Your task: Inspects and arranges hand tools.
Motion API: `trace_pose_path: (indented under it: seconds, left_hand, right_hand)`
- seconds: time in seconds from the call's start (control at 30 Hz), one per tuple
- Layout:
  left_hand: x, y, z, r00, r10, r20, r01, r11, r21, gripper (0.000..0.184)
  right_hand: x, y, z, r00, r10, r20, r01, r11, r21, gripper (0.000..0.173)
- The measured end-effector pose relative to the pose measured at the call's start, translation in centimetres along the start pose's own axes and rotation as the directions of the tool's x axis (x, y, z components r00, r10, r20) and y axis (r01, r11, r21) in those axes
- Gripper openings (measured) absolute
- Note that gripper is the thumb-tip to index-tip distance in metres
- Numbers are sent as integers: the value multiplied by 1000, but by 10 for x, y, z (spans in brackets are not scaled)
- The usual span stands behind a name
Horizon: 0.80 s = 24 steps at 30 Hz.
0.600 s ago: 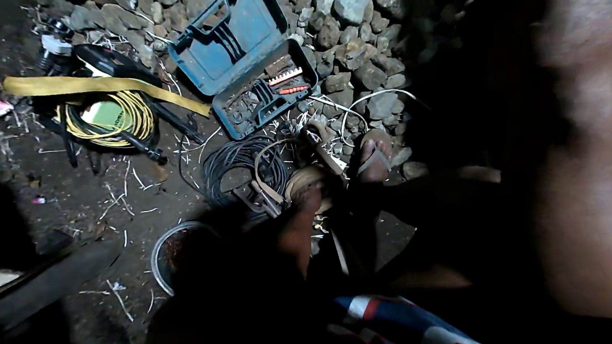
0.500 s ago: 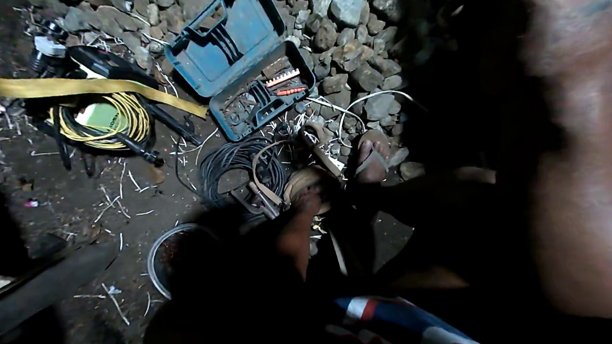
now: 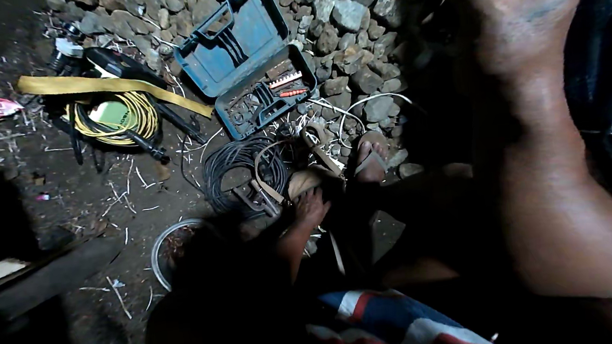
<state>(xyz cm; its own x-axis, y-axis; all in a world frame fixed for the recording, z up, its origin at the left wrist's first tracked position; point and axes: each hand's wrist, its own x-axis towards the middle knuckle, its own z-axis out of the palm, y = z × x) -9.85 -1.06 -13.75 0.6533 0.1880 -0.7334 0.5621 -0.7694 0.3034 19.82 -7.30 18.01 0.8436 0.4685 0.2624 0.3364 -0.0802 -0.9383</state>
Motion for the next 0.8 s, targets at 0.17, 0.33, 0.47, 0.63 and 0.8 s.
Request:
trace_pose_path:
  seconds: [0.17,0.33,0.47,0.63,0.8]
  left_hand:
    - [-38,29,-52,924,-84,373,32,989,144,52]
    - [-16,6,-28,984,58,167,-45,996,-83,40]
    - [-33,18,-42,997,78,-7,-78,997,2,38]
    - [-37,16,-34,940,-80,333,38,991,129,54]
    - [-10,0,-24,968,81,239,-86,996,10,56]
  right_hand:
    - [-3,-3,-1,999,31,18,-32,999,19,10]
    - [-5,-1,-3,999,16,35,-17,1000,14,13]
    - [-4,-3,-1,999,29,39,-30,999,25,13]
    - [-4,-2,2,995,50,87,-48,999,-25,17]
    - [-9,0,1,991,67,117,-53,991,-124,20]
